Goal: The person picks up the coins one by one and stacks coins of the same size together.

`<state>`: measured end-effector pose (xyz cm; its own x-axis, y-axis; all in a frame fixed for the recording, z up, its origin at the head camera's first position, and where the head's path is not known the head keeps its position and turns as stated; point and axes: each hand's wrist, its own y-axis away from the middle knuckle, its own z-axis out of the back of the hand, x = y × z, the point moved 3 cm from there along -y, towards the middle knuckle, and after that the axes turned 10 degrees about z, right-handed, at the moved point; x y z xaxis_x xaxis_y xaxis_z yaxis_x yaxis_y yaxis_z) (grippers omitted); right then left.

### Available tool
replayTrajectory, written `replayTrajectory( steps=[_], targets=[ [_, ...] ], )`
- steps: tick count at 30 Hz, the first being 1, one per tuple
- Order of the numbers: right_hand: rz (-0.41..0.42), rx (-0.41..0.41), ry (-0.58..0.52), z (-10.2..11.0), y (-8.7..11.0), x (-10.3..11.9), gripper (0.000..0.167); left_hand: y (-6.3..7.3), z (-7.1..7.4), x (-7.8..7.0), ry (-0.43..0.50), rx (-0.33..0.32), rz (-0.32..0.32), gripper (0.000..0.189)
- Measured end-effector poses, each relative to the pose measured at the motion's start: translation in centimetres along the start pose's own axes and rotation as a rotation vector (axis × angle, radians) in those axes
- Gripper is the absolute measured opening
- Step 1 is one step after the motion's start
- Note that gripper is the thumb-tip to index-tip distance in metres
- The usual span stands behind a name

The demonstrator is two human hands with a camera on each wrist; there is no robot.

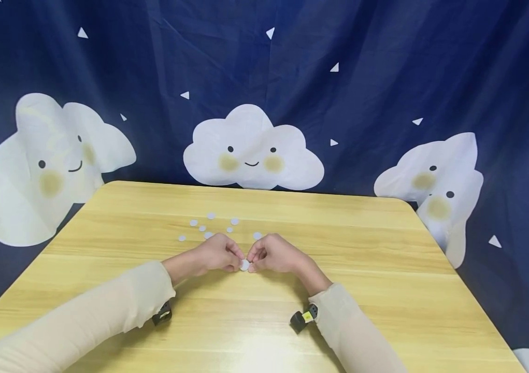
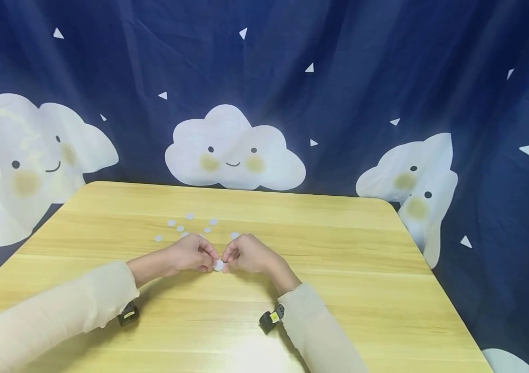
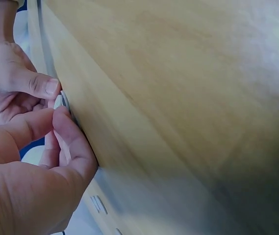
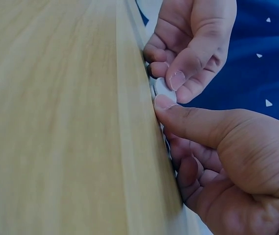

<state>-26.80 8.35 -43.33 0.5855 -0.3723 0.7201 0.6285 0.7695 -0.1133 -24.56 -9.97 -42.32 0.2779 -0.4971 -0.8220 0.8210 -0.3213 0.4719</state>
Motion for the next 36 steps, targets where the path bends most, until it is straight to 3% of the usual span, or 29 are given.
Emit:
replayTrajectory(
  steps=[11,21,25,36],
  targets=[
    [-0.008,0.0,-0.007,0.02,-0.01,0.0,0.011,0.12,-0.36,-0.18,-0.026,-0.051,0.008,0.006],
    [0.004,-0.005,-0.021,-0.17,-0.18,-0.34,0.011,0.63,0.14,0.18,-0.136,-0.073,-0.038,0.014],
    [0.002,0.0,-0.036,-0.15,-0.18,-0.37,0.011,0.52,0.14,0.21,-0.206,-0.076,-0.054,0.021],
    [0.009,0.0,-0.027,-0.01,-0.05,0.15,0.01,0.0,0.06,-0.26,-0.287,-0.098,-0.08,0.021]
  ],
)
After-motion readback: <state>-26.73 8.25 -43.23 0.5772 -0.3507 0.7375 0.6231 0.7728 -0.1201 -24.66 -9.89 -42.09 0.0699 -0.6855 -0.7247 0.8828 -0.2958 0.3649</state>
